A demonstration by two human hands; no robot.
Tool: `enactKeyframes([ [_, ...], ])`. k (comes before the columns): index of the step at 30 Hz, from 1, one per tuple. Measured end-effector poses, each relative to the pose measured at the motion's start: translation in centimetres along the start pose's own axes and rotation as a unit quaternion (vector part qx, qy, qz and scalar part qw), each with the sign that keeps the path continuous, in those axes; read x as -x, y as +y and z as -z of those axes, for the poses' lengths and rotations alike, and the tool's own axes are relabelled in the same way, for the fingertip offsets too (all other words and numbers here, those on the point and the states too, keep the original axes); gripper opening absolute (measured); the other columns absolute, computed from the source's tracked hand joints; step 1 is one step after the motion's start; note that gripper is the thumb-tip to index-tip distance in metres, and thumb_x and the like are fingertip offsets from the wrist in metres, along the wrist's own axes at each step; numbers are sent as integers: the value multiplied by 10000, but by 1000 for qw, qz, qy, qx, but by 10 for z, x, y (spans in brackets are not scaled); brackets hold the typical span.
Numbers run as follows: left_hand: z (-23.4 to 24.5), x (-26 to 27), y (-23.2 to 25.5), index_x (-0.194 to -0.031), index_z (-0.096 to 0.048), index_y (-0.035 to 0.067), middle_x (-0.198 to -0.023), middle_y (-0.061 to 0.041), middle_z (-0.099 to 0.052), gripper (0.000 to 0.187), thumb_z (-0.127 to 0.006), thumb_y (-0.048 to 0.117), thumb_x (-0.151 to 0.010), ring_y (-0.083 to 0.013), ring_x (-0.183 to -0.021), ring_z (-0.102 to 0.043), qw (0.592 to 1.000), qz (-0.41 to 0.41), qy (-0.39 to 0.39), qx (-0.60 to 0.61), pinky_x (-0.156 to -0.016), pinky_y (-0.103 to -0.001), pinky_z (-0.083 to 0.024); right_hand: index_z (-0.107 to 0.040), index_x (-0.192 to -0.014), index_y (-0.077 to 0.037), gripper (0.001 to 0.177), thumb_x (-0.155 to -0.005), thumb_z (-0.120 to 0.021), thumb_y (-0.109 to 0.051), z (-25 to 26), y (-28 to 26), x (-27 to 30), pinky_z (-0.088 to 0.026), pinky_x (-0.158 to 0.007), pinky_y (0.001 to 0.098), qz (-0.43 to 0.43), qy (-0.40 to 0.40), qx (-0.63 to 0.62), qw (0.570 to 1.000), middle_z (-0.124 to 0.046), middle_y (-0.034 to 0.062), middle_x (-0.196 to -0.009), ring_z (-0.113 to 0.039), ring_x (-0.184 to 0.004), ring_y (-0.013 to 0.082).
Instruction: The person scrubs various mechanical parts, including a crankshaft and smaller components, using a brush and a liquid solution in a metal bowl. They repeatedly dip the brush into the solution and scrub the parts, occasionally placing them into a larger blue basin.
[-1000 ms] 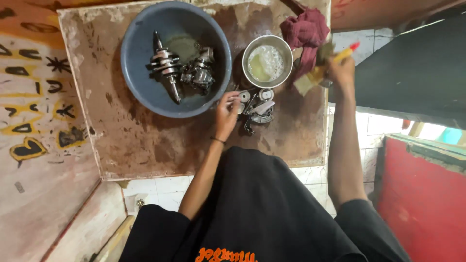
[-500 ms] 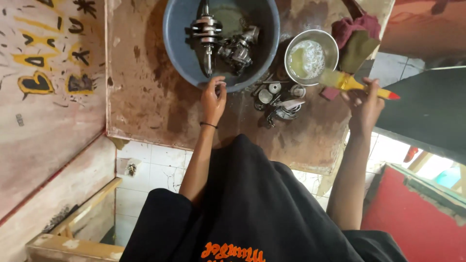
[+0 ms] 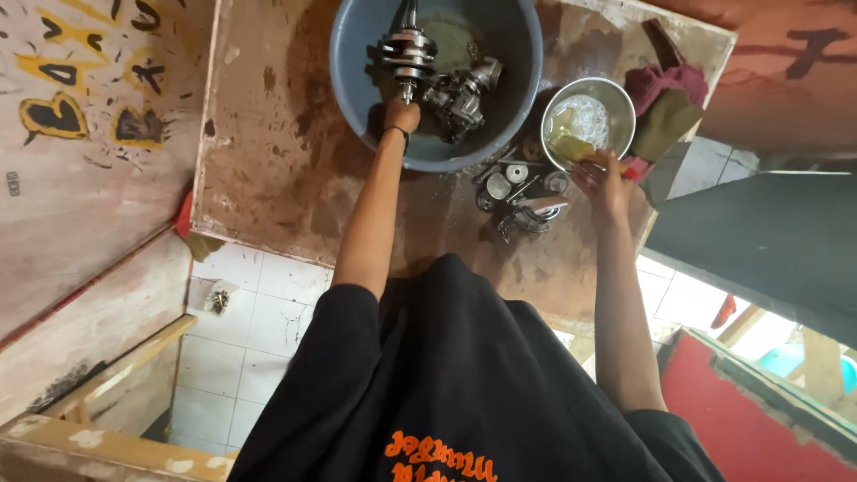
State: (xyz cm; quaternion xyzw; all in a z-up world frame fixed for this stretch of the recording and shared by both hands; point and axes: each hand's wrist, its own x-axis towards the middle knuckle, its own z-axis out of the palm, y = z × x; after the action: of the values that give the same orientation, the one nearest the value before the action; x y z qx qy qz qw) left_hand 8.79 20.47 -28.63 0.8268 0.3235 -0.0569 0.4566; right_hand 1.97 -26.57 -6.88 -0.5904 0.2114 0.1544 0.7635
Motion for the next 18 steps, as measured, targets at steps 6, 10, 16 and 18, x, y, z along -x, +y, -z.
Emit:
enactKeyframes([
  [6,15,30,56,-889,-744,-10,-854,-226,-768,343,-689,311,-783,-379,-857,-765,994,43,35,95,-778,-466,-559,-531,-1348,-38,479,-1077,-511,-433,5,-9,-4,-627,-974,406,-15,14,-2,1000,-687,169,-1249,-729,-1101,278],
  [10,58,77,113,-896,-777,47,-903,-204,-754,433,-779,454,-750,-396,-883,-731,990,107,87,-9,-773,-475,-552,-551,-1329,9,481,-1080,-590,-400,11,2,-19,-619,-933,407,28,58,1,998,-690,180,-1226,-728,-1111,302],
  [16,56,61,69,-938,-746,4,-907,-261,-737,384,-793,329,-738,-448,-900,-698,996,-11,88,-3,-780,-496,-550,-597,-1361,-17,499,-1060,-573,-414,-16,-4,4,-636,-901,381,40,59,52,996,-713,164,-1210,-744,-1068,275],
  [18,50,74,59,-931,-750,0,-890,-252,-739,357,-786,312,-762,-426,-885,-711,996,-21,86,-6,-774,-486,-551,-591,-1361,-16,509,-1058,-574,-424,-5,-4,12,-634,-892,385,47,61,47,996,-710,175,-1200,-742,-1060,285],
])
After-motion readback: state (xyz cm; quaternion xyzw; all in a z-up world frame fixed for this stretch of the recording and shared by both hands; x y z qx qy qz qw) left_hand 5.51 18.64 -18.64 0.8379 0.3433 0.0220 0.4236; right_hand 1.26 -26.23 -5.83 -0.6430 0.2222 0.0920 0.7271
